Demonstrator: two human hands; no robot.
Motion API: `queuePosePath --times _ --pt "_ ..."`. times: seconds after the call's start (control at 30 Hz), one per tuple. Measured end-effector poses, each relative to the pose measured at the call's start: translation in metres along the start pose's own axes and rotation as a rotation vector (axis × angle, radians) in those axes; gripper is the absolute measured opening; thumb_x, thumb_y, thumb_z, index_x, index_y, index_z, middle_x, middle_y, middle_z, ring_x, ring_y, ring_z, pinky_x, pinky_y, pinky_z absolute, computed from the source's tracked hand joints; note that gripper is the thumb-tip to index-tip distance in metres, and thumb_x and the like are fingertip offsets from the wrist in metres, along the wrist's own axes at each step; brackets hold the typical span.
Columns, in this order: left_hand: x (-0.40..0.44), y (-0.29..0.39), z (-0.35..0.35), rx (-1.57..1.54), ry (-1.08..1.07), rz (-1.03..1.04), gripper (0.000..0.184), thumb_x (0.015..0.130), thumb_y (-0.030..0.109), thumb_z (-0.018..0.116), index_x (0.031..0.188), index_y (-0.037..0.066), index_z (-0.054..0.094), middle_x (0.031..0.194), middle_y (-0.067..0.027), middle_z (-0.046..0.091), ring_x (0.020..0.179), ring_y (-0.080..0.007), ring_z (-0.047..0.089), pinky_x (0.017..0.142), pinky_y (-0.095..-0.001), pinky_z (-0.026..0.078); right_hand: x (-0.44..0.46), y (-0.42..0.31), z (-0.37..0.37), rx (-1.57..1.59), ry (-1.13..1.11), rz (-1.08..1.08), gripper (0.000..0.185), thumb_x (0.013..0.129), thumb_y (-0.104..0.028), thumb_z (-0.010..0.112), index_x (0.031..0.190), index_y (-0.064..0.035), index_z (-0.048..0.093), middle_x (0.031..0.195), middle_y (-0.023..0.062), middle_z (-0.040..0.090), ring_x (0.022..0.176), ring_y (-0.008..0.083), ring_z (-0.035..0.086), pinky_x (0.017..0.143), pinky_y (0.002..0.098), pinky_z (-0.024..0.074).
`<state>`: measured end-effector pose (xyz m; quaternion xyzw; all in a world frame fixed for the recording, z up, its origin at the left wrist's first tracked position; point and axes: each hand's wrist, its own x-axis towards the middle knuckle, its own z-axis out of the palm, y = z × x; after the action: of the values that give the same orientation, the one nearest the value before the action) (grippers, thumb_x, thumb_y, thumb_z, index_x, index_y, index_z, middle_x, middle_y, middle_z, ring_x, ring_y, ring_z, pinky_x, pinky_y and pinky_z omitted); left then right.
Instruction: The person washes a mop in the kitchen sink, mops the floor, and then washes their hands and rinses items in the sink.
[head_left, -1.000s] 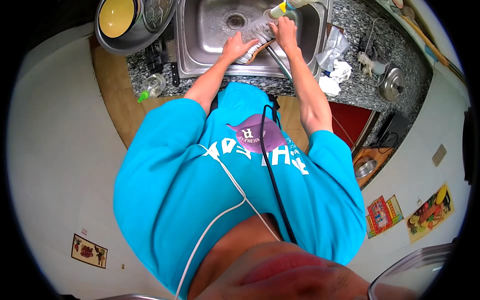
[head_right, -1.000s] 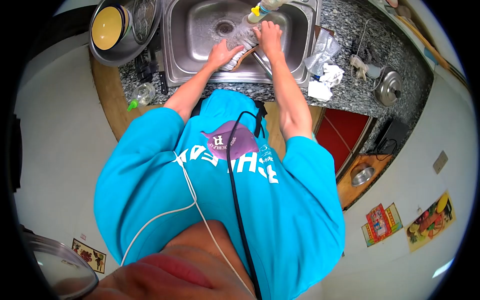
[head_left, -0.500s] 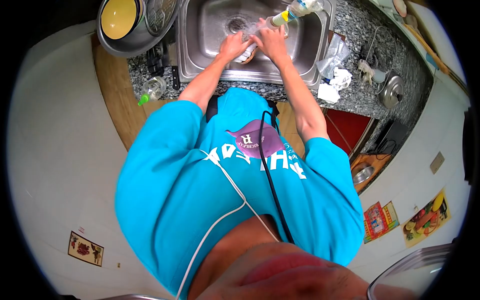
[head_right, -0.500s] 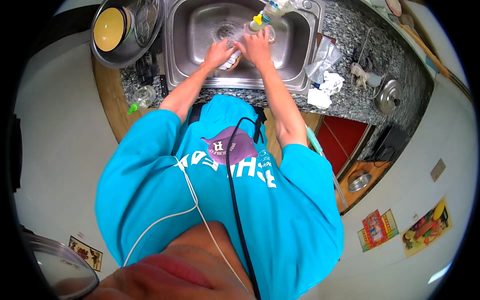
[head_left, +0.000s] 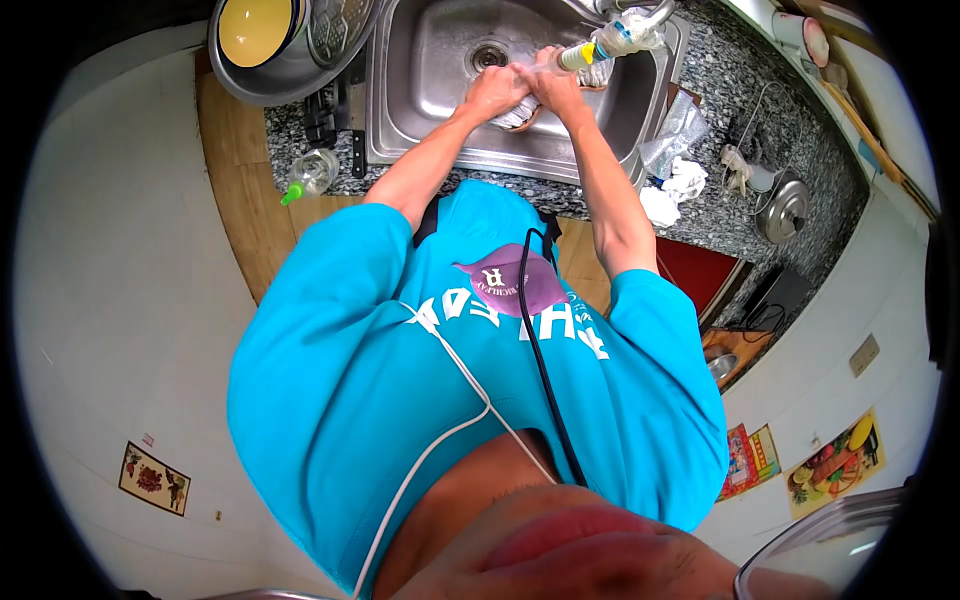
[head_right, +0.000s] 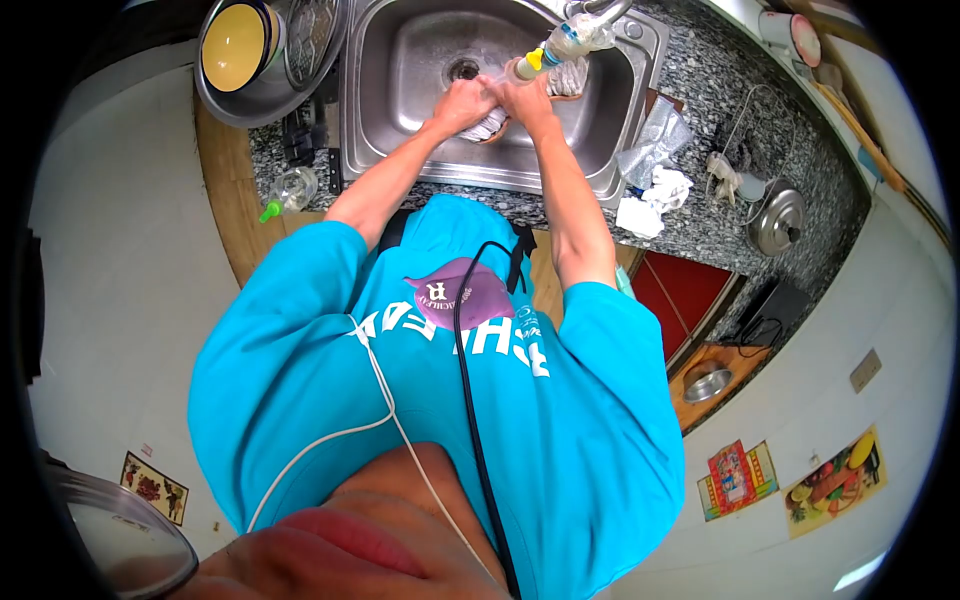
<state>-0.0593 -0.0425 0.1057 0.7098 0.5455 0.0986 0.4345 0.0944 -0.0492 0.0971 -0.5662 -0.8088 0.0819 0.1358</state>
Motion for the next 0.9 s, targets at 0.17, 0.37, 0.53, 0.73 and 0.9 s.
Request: queuePosePath --times 0.17,0.37,0.53,0.73,0.9 --pt "-0.003 -0.005 0.009 0.025 -0.025 0.12 0.041 0.079 0.038 0.054 0.106 0.007 0.056 0.077 -0.0264 0.059 0.076 -0.0423 0.058 0.068 -0.0481 0.047 -0.011 0.0 0.008 0.16 0.063 0.014 0.013 0.079 -0.016 0.054 0.084 -0.0105 0.065 0.072 0.0141 0.056 0.071 0.0317 0.055 0.064 0.0461 0.0414" --pt "-0.008 0.006 0.003 0.085 -0.007 0.095 0.042 0.077 0.038 0.057 0.104 0.006 0.056 0.075 -0.0248 0.06 0.077 -0.0421 0.058 0.071 -0.048 0.047 -0.015 -0.001 0.018 0.252 0.148 0.048 0.014 0.077 -0.011 0.051 0.071 -0.0023 0.06 0.065 0.0166 0.057 0.063 0.0354 0.056 0.059 0.0481 0.0403" --pt "0.0 0.008 0.008 -0.027 -0.103 0.016 0.063 0.074 0.044 0.06 0.122 0.006 0.045 0.096 -0.0249 0.057 0.093 -0.0386 0.055 0.082 -0.0439 0.044 -0.016 0.0 0.014 0.367 0.009 0.391 0.015 0.074 -0.019 0.057 0.08 -0.0054 0.06 0.081 0.0145 0.061 0.084 0.0313 0.054 0.073 0.0444 0.0376" --pt "-0.016 0.005 0.008 0.098 0.102 -0.104 0.089 0.056 0.06 0.07 0.118 0.002 0.042 0.12 -0.0203 0.043 0.11 -0.0355 0.043 0.091 -0.0421 0.039 -0.01 -0.002 0.013 0.426 0.099 0.452 0.014 0.069 -0.014 0.059 0.08 -0.0057 0.059 0.083 0.0137 0.06 0.084 0.0323 0.052 0.075 0.0446 0.0373" --pt "-0.029 0.02 0.001 0.141 0.135 -0.156 0.085 0.057 0.059 0.069 0.114 0.0 0.045 0.114 -0.0216 0.048 0.108 -0.0356 0.045 0.089 -0.0419 0.04 -0.012 0.0 0.031 0.369 0.33 0.453 0.013 0.068 -0.011 0.056 0.077 -0.0025 0.058 0.083 0.0148 0.06 0.081 0.0335 0.053 0.075 0.0453 0.038"
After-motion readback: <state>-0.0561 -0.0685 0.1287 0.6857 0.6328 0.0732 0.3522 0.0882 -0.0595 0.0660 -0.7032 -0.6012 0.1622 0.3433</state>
